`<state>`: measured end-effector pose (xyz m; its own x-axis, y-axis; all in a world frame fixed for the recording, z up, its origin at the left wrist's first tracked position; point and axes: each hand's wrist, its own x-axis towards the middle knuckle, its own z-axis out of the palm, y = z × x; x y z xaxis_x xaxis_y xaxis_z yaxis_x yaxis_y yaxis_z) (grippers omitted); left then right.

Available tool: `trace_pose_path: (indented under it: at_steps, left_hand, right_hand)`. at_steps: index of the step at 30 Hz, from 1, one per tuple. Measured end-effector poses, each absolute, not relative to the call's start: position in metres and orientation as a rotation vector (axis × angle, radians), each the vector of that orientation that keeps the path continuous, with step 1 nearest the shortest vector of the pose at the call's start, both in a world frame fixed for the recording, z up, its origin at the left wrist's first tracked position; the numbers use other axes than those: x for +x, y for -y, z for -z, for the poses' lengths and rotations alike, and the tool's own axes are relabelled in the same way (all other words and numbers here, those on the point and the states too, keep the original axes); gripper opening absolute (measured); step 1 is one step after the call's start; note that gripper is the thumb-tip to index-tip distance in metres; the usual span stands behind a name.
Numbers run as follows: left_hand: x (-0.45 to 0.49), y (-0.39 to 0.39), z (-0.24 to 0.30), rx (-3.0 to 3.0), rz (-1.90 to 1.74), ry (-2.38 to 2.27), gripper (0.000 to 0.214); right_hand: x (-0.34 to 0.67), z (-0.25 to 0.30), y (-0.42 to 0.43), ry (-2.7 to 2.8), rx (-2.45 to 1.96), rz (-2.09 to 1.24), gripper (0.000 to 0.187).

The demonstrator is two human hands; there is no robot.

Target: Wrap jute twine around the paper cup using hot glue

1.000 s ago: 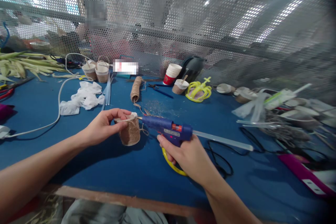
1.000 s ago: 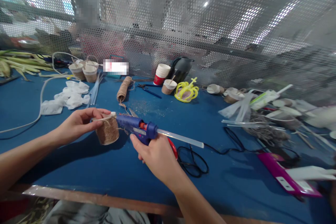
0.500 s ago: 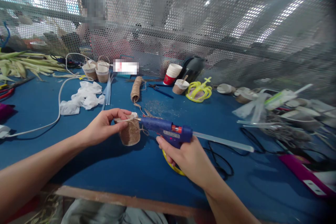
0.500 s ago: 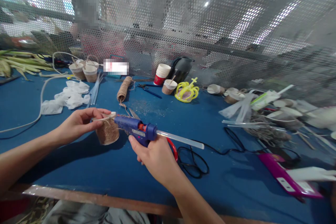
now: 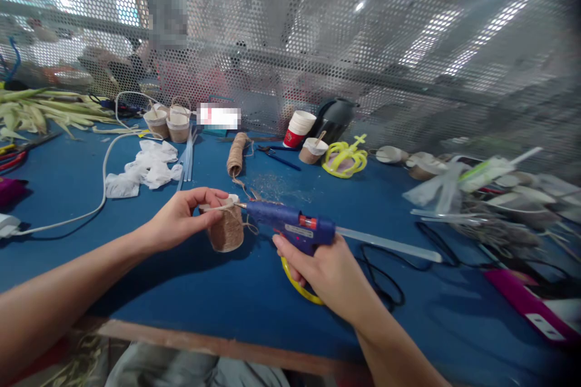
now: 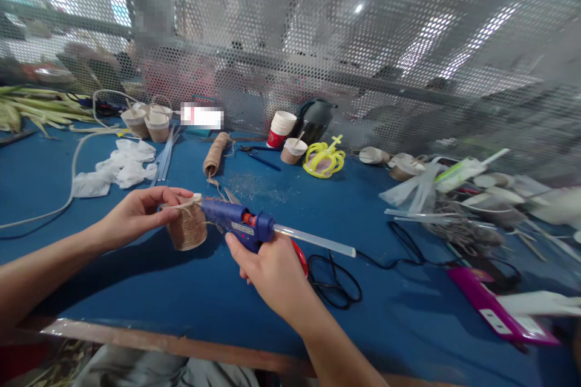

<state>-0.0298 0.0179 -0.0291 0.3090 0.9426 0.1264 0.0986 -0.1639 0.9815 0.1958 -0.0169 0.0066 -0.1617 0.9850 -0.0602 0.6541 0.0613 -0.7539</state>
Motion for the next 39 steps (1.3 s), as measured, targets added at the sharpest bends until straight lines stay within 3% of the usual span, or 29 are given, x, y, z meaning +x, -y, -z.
trace_pose_path:
  at_steps: [25, 39]
  left_hand:
    - [-0.029, -0.018, 0.031, 1.575, -1.028, -0.989, 0.021]
    - [-0.030, -0.019, 0.031, 1.549, -1.053, -0.986, 0.022]
  right_hand:
    - [0.194, 0.000, 0.019, 1.840, -1.534, -0.932, 0.023]
    - [0.197, -0.005, 0.016, 1.829, -1.629, -0.961, 0.035]
